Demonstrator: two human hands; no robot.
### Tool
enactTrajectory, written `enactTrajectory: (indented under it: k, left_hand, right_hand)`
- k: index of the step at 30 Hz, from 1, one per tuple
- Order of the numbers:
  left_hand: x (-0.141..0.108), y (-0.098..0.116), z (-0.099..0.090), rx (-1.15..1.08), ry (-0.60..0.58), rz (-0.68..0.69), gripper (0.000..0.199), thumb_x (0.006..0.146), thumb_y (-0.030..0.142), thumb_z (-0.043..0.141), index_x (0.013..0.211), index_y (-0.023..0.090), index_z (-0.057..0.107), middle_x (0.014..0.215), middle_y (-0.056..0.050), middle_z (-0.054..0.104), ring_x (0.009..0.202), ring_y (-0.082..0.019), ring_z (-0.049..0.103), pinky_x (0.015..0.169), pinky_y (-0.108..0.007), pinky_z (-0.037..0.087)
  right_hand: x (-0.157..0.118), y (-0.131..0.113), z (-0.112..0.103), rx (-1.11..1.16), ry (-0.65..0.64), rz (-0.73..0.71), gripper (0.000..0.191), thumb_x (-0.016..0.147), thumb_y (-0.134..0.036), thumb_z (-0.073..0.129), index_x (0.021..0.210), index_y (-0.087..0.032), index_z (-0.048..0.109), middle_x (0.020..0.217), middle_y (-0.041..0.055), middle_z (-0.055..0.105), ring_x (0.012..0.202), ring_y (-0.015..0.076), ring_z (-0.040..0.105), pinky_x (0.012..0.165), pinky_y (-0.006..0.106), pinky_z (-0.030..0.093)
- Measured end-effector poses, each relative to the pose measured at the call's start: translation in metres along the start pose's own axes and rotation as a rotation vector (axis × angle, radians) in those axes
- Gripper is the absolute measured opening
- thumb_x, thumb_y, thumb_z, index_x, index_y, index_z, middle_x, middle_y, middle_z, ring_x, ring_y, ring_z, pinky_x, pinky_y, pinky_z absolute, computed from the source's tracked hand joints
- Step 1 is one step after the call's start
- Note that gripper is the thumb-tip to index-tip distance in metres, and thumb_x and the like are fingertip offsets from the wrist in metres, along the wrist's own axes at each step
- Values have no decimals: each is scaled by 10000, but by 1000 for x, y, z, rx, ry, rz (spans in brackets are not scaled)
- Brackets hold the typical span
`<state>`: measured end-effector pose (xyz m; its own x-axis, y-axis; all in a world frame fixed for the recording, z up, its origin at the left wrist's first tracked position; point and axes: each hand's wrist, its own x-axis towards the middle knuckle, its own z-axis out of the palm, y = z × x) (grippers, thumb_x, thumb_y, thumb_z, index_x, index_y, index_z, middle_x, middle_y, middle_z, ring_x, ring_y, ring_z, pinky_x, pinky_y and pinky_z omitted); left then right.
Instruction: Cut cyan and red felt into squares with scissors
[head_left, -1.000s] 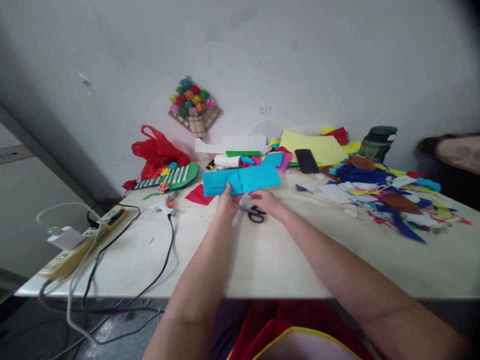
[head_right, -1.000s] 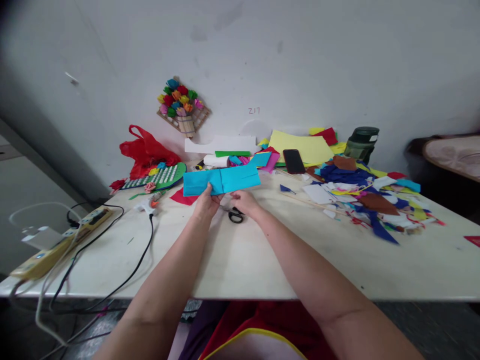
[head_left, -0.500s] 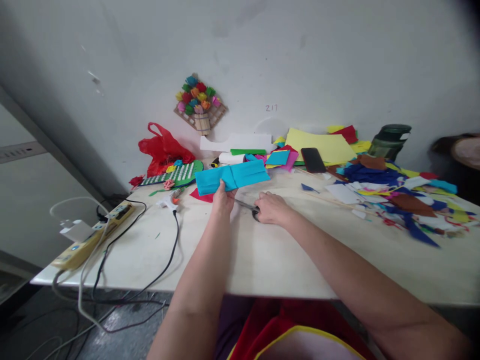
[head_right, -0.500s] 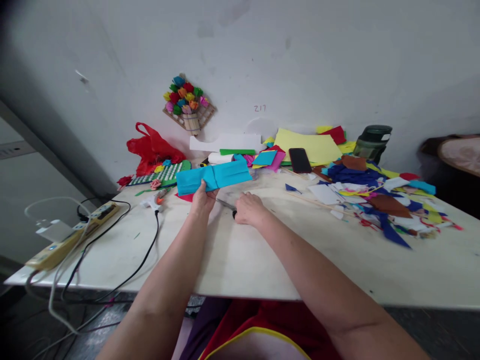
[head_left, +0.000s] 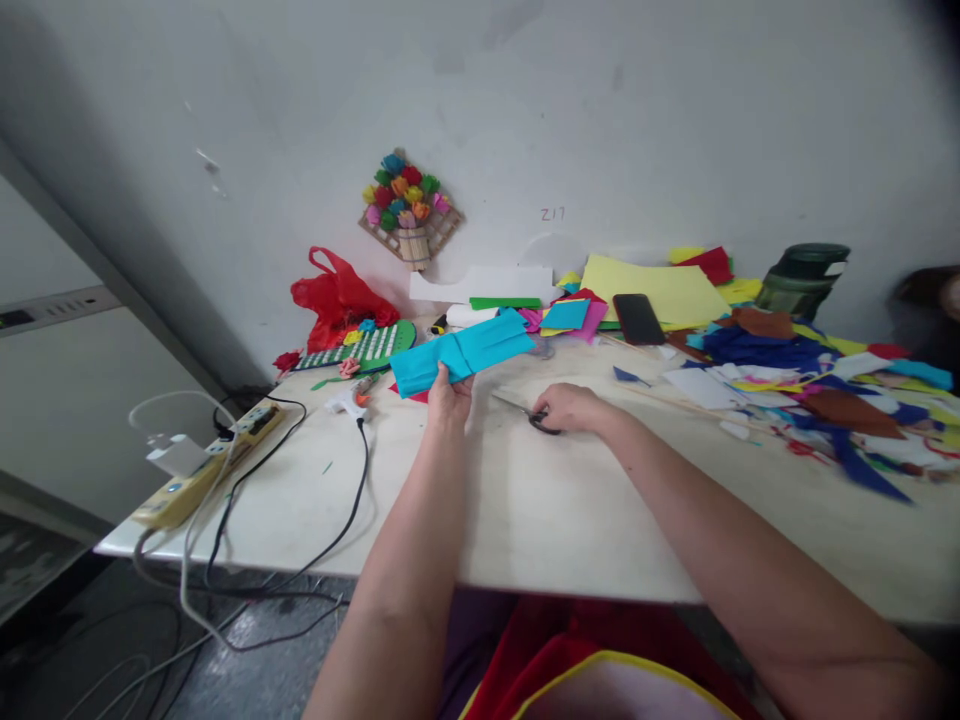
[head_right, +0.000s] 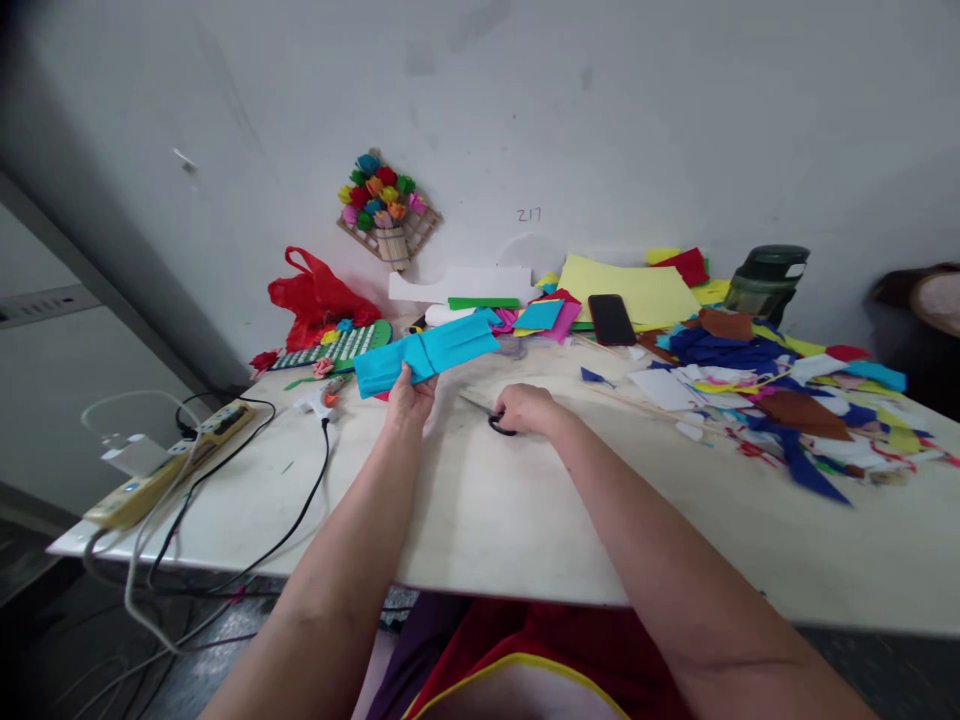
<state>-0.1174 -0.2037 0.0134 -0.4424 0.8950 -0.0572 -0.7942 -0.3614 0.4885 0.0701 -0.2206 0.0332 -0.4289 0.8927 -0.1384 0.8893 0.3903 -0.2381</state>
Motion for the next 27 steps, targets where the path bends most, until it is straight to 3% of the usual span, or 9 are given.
enactTrajectory:
  k: [3, 6, 8, 13, 21, 27]
  left_hand:
    - [2, 0, -1, -13, 2, 11, 360, 916, 261, 383, 1259, 192, 467, 1191, -106, 595, 1085, -196, 567, 874, -377, 500]
    - [2, 0, -2, -11, 10, 18, 367, 917, 264, 383, 1272, 207, 455, 1217, -98, 578, 1091, -185, 562, 877, -355, 499]
    - [2, 1, -1, -9, 19, 25, 368, 916, 259, 386, 1277, 222, 452, 1218, -90, 579, 1092, -175, 561, 878, -338, 498]
    - [3, 1, 0, -79, 45, 17, 366, 918, 232, 379, 1277, 210, 446, 1204, -94, 588, 1077, -165, 570, 873, -322, 499]
    - [-1, -1, 4, -110, 51, -22, 345, 911, 250, 399, 1238, 176, 482, 1145, -106, 621, 1034, -161, 595, 854, -306, 505]
    - [-4, -4, 8, -64, 74, 2, 332, 917, 259, 381, 1212, 192, 518, 1112, -92, 639, 1029, -154, 597, 874, -295, 491]
  right_hand:
    - [2, 14, 0, 304, -147, -22, 260, 624, -198, 595, 863, -181, 697, 713, 50, 694, 634, 173, 632, 468, 218, 377]
    - [-1, 27, 0, 702, -298, -86, 363, 628, -226, 624, 984, -156, 607, 736, 49, 690, 528, 133, 607, 375, 185, 334]
    - [-3, 34, 1, 846, -353, -150, 429, 616, -265, 670, 1014, -156, 554, 710, 34, 676, 499, 122, 592, 364, 181, 349]
    - [-1, 40, 4, 968, -337, -216, 401, 659, -355, 682, 963, -163, 505, 605, -19, 596, 466, 101, 558, 376, 177, 387]
    - [4, 14, 16, 988, -334, -281, 292, 776, -459, 552, 819, -184, 468, 644, -2, 601, 480, 104, 568, 351, 176, 415]
    - [4, 4, 23, 1053, -268, -289, 278, 792, -453, 537, 833, -188, 463, 661, 2, 608, 470, 89, 551, 351, 161, 401]
